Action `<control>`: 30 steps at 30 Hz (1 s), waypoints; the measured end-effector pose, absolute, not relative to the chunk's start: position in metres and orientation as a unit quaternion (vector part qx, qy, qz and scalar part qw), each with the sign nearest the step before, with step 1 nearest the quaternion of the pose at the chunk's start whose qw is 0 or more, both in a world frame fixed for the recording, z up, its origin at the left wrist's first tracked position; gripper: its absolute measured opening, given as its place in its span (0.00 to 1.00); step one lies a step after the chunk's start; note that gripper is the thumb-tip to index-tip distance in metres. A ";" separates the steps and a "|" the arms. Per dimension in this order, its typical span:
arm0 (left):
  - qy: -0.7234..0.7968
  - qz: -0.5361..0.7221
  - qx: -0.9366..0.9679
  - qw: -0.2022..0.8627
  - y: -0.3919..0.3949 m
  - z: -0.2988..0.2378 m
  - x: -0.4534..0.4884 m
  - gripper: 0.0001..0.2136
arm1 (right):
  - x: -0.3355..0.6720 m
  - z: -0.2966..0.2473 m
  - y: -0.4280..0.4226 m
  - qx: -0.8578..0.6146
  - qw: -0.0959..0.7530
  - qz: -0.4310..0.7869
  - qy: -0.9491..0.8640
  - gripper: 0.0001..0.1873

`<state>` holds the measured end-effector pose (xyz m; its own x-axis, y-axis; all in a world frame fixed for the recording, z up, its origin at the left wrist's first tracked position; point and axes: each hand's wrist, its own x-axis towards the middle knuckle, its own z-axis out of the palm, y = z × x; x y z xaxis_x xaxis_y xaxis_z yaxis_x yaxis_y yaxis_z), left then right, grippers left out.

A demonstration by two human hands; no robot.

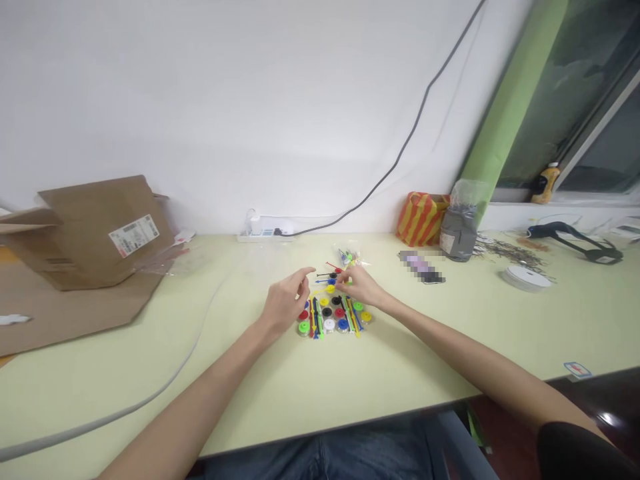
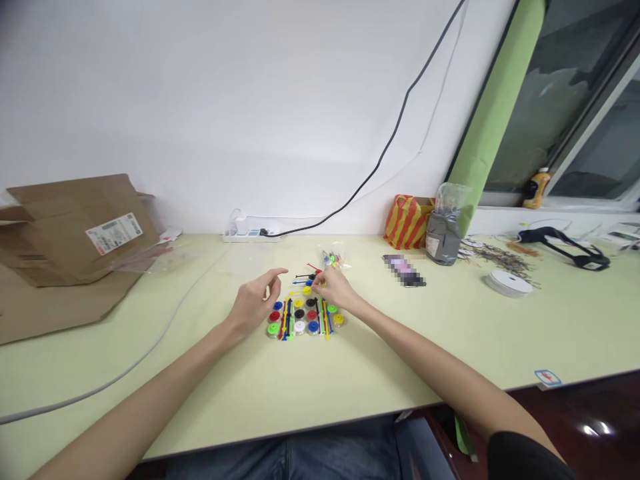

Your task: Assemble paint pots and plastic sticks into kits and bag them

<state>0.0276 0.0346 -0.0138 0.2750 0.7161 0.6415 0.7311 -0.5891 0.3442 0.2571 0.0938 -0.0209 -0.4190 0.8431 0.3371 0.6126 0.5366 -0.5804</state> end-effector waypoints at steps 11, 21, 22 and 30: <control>-0.451 -0.387 -0.804 -0.019 0.035 -0.014 0.028 0.17 | 0.253 -0.013 0.088 -0.475 0.253 0.011 -0.843 0.06; -0.493 -0.366 -0.788 -0.035 0.038 -0.011 0.024 0.03 | 0.310 -0.004 0.095 -0.484 0.499 0.112 -0.710 0.08; -0.494 -0.365 -0.788 -0.034 0.040 -0.010 0.022 0.03 | 0.315 -0.009 0.095 -0.491 0.510 0.118 -0.696 0.10; -0.558 -0.362 -0.746 -0.033 0.058 -0.017 0.006 0.08 | 0.334 -0.028 0.093 -0.523 0.548 0.078 -0.648 0.12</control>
